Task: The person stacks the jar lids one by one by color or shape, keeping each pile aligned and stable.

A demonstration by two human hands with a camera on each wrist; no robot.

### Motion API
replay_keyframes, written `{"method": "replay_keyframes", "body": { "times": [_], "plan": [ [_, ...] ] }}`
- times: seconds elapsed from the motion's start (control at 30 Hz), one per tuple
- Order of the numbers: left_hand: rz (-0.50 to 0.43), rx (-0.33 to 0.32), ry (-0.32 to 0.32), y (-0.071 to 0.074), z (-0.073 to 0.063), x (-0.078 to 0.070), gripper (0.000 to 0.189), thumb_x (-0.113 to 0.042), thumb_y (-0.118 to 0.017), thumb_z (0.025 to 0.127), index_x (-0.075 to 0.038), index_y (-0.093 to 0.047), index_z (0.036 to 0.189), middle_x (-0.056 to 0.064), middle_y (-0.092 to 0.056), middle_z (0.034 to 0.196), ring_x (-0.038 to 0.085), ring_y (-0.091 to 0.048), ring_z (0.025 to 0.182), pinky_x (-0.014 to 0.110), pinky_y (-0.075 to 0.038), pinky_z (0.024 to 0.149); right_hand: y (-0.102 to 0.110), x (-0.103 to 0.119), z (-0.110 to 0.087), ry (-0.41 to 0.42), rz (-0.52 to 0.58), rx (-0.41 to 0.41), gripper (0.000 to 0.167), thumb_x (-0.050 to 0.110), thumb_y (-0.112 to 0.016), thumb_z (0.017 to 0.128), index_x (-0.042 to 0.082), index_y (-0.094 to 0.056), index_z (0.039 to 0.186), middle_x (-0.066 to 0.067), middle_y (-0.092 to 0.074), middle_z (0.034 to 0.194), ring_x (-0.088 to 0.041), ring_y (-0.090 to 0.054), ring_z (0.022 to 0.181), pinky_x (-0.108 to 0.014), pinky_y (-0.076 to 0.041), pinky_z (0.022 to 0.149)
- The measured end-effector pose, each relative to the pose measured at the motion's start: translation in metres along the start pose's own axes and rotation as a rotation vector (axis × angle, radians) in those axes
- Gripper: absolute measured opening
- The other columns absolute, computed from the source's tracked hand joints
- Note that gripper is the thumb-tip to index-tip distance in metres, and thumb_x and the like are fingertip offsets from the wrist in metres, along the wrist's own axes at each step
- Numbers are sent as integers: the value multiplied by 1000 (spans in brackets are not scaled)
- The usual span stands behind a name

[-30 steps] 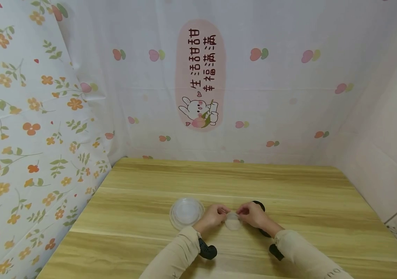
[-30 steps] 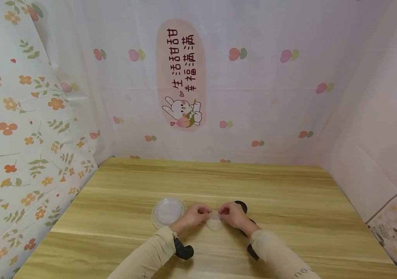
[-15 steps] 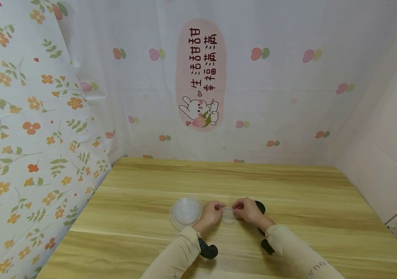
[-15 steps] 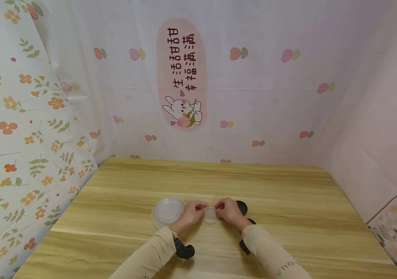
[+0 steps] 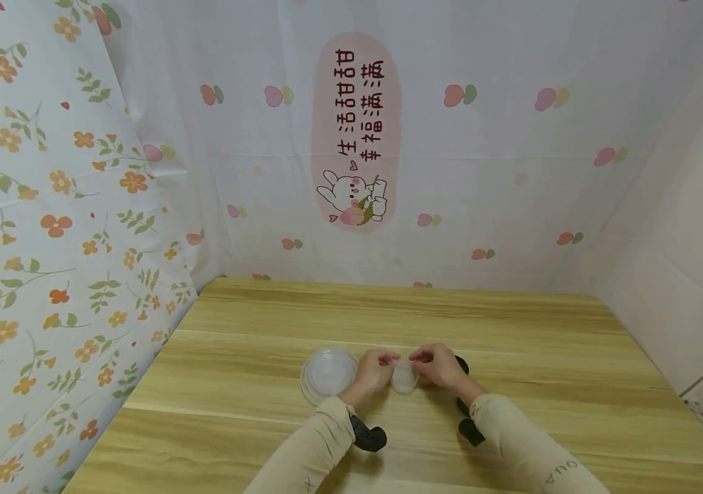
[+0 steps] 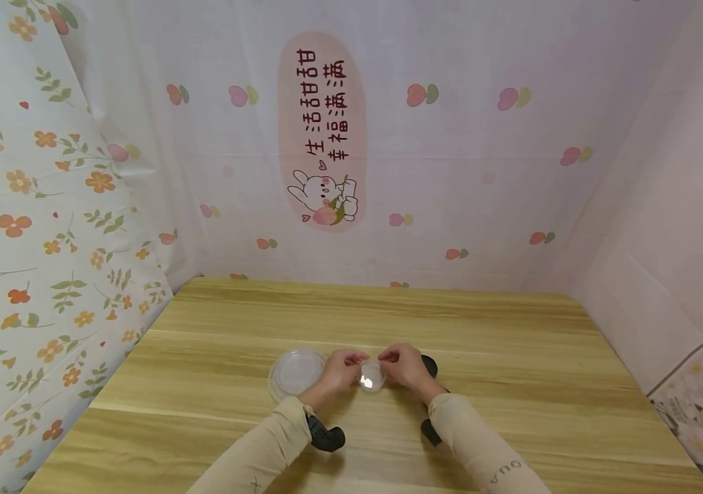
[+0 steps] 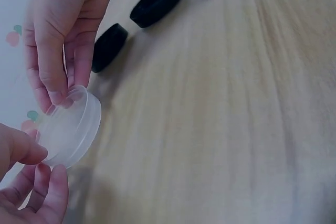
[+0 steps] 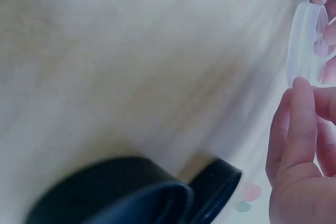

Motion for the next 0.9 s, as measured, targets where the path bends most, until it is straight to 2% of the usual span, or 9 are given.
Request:
{"method": "replay_keyframes", "body": {
  "times": [0.07,0.27,0.4,0.5,0.67,0.77,0.9],
  "plan": [
    [-6,-7,-17,3,2,-4,28,11,-50,68,3,-67,90,3,-55,72,9,-47,64,19,-39,52,2,3,1,1,-12,-22,9,-2,-60,78,-3,-65,86,-6,-61,74,-16,-57,66,-28,-49,54],
    [-29,36,13,17,6,-11,28,9,-53,70,1,-67,93,5,-56,75,11,-51,65,20,-42,52,4,15,5,12,-13,-38,5,0,-63,78,-1,-65,82,-5,-61,72,-18,-58,64,-30,-49,55],
    [-79,87,42,28,7,-14,25,8,-53,76,3,-65,97,9,-55,78,13,-53,65,30,-50,59,3,25,8,17,33,-23,5,-1,-62,79,-2,-65,82,-6,-61,72,-18,-58,63,-34,-51,56],
    [-122,131,59,42,8,-15,25,7,-53,78,3,-64,101,10,-54,81,14,-52,68,39,-50,65,-1,34,13,41,55,2,5,0,-62,79,-3,-65,82,-6,-61,73,-16,-57,63,-33,-52,57],
    [-182,177,46,65,7,-9,28,7,-53,78,5,-61,105,10,-55,84,14,-51,72,33,-51,65,-10,49,18,102,60,50,6,0,-62,79,-5,-64,82,-8,-61,74,-19,-58,66,-33,-52,57],
    [-194,179,36,76,5,-5,27,7,-53,79,8,-60,105,12,-56,86,14,-52,74,29,-51,63,-18,57,20,127,73,77,7,-1,-61,79,-7,-64,83,-9,-62,74,-21,-60,67,-32,-52,58],
    [-199,180,38,91,0,-1,25,5,-54,79,10,-60,103,15,-56,87,16,-53,75,30,-52,64,-26,68,21,174,102,104,7,-3,-61,78,-9,-63,82,-10,-61,73,-19,-59,65,-29,-52,57]
  ]
}}
Point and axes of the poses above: each hand's wrist, its own z-axis towards the middle knuckle, its own y-axis out of the back of the hand, x = y × z, the point moved 2 cm from there along z, towards the middle knuckle
